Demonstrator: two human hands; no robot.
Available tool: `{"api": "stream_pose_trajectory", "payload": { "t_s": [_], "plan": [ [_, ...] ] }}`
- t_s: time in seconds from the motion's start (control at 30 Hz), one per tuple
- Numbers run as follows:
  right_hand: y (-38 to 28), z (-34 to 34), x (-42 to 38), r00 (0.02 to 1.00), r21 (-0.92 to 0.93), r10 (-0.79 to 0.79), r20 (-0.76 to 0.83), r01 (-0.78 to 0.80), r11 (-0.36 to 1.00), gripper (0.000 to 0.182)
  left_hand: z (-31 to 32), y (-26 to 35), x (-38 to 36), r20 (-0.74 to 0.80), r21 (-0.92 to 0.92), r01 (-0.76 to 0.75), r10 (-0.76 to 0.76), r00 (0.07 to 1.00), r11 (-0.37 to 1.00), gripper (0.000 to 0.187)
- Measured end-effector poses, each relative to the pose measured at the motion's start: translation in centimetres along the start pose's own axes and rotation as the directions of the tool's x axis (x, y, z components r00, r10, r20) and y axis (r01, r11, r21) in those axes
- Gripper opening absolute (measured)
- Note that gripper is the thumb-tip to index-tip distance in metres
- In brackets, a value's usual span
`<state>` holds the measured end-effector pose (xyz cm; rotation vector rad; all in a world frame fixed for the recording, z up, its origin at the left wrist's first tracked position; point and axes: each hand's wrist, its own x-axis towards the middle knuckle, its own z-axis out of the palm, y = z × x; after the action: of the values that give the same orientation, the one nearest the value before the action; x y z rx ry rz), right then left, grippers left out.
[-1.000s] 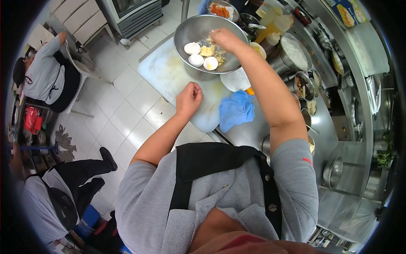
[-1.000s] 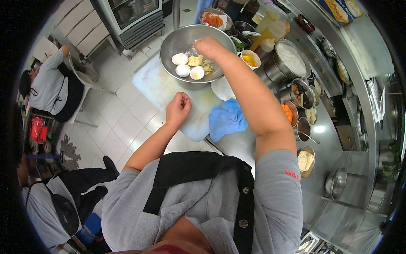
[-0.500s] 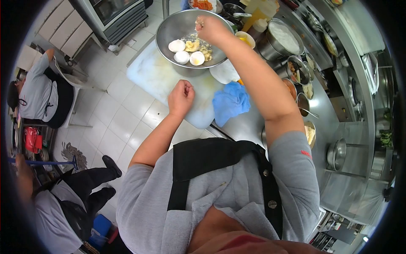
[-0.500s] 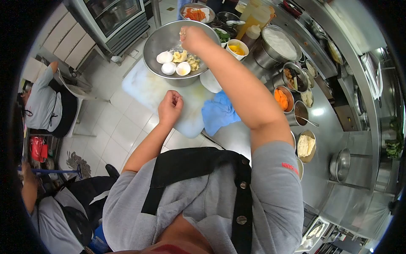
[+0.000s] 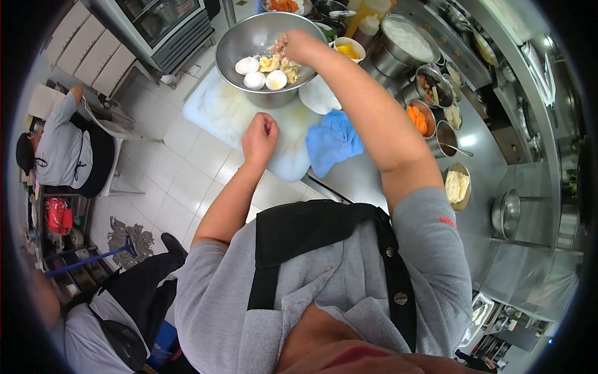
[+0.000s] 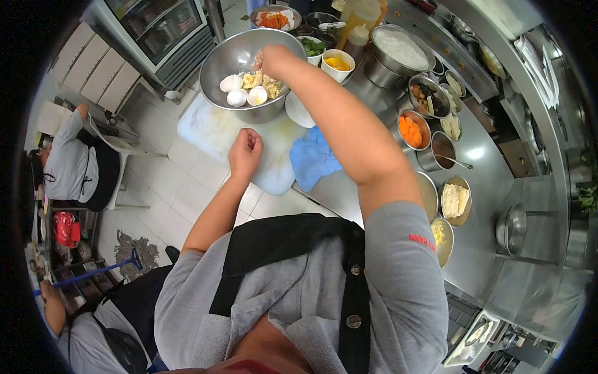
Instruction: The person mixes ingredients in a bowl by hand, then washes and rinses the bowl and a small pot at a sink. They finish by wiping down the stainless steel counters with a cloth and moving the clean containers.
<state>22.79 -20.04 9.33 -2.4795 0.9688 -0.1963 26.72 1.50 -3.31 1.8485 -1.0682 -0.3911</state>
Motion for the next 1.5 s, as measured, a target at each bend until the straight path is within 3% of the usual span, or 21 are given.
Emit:
{"api": "stream_pose_trajectory", "payload": {
  "t_s": [0.17, 0.27, 0.37, 0.4, 0.47, 0.53, 0.57, 0.63, 0.67, 0.7, 0.8, 0.93, 1.0, 1.03, 1.07, 1.1, 1.17, 1.23, 1.3, 1.37, 1.5],
  "plan": [
    [-2.1, -0.8, -2.1, 0.989, -0.095, -0.021, -0.149, 0.007, 0.995, 0.020, 0.1, -0.2, 0.0, -0.010, 0.002, -0.013, 0.013, 1.000, 1.000, 0.009],
    [1.0, 2.0, 0.6, 0.890, -0.242, -0.334, -0.311, 0.266, 0.933, 0.020, 0.1, 0.1, 0.0, -0.035, 0.016, -0.036, 0.037, 0.999, 0.999, 0.010],
    [-0.4, 0.3, -0.2, 0.974, -0.075, -0.213, 0.082, 0.219, 0.973, 0.018, 0.0, 0.8, -0.3, -0.063, -0.023, -0.058, 0.056, 0.996, 0.998, 0.010],
    [-1.1, -0.2, -0.8, 0.973, -0.036, -0.219, 0.071, 0.222, 0.974, 0.017, 0.1, 1.0, -0.4, -0.087, 0.033, -0.253, 0.255, 0.963, 0.967, 0.011],
    [-2.2, -1.1, -2.2, 0.972, 0.037, -0.230, 0.050, 0.229, 0.973, 0.015, 0.2, 1.5, -0.6, -0.104, 0.147, -0.602, 0.617, 0.780, 0.785, 0.014],
    [-2.4, -1.5, -2.5, 0.983, 0.354, -0.151, -0.102, 0.178, 0.918, 0.011, 1.3, 3.7, -1.6, 0.046, 0.016, -0.704, 0.703, 0.710, 0.710, 0.019],
    [-2.5, -1.4, -2.7, 0.982, 0.503, -0.092, -0.165, 0.164, 0.848, 0.010, 2.0, 5.1, -2.0, 0.128, -0.015, -0.731, 0.727, 0.675, 0.682, 0.021],
    [-2.3, -1.1, -1.8, 0.974, 0.824, 0.025, -0.226, 0.178, 0.538, 0.012, 4.0, 7.0, -2.6, 0.233, 0.001, -0.769, 0.748, 0.621, 0.639, 0.023],
    [-1.9, -1.1, -1.6, 0.967, 0.920, 0.091, -0.239, 0.195, 0.340, 0.013, 5.1, 7.7, -3.0, 0.257, 0.051, -0.782, 0.748, 0.611, 0.621, 0.024],
    [-2.1, -1.9, -2.6, 0.986, 0.992, 0.109, -0.124, 0.122, 0.025, 0.014, 5.8, 8.0, -3.3, 0.281, 0.098, -0.793, 0.747, 0.602, 0.601, 0.024],
    [-0.9, -3.4, -3.8, 0.993, 0.908, 0.064, -0.099, 0.116, -0.402, 0.014, 7.9, 6.6, -3.4, 0.431, 0.262, -0.759, 0.632, 0.644, 0.596, 0.031],
    [2.3, -7.2, -9.3, 0.979, 0.771, -0.127, -0.157, 0.041, -0.635, 0.011, 8.4, 6.0, -3.4, 0.501, 0.234, -0.750, 0.584, 0.638, 0.618, 0.033],
    [3.4, -9.2, -15.1, 0.954, 0.823, -0.111, -0.277, 0.176, -0.540, 0.011, 8.9, 5.5, -3.3, 0.466, 0.206, -0.765, 0.626, 0.626, 0.611, 0.031],
    [3.6, -10.3, -18.7, 0.934, 0.833, -0.224, -0.280, 0.120, -0.541, 0.011, 8.8, 5.7, -3.3, 0.438, 0.152, -0.777, 0.663, 0.607, 0.611, 0.029],
    [5.9, -10.5, -21.5, 0.978, 0.876, -0.060, -0.201, 0.152, -0.458, 0.015, 8.3, 6.3, -3.2, 0.406, 0.101, -0.786, 0.696, 0.592, 0.610, 0.028],
    [6.8, -10.8, -24.7, 0.934, 0.925, -0.072, -0.349, 0.331, -0.187, 0.014, 7.9, 6.6, -3.1, 0.371, 0.054, -0.791, 0.723, 0.582, 0.609, 0.026],
    [8.9, -10.7, -31.5, 0.934, 0.930, 0.179, -0.308, 0.256, 0.264, 0.018, 7.2, 6.1, -2.5, 0.257, -0.163, -0.699, 0.714, 0.652, 0.697, 0.022],
    [9.7, -9.6, -36.8, 0.851, 0.871, 0.513, -0.107, -0.169, 0.462, 0.023, 5.8, 5.4, -1.8, 0.173, -0.092, -0.684, 0.688, 0.704, 0.723, 0.020],
    [13.1, -6.0, -40.1, 0.737, 0.604, 0.668, -0.108, -0.485, 0.633, 0.022, 4.8, 3.8, -1.0, 0.120, -0.081, -0.604, 0.609, 0.784, 0.793, 0.019],
    [13.7, -3.4, -42.0, 0.793, 0.148, 0.583, -0.176, -0.564, 0.812, 0.020, 4.5, 1.1, 0.0, 0.080, 0.003, -0.547, 0.545, 0.834, 0.837, 0.018],
    [13.9, 0.6, -42.0, 0.704, -0.033, 0.710, -0.012, -0.710, 0.703, 0.032, 4.7, 1.1, -0.5, 0.136, 0.170, -0.526, 0.509, 0.850, 0.834, 0.014]
  ]
}}
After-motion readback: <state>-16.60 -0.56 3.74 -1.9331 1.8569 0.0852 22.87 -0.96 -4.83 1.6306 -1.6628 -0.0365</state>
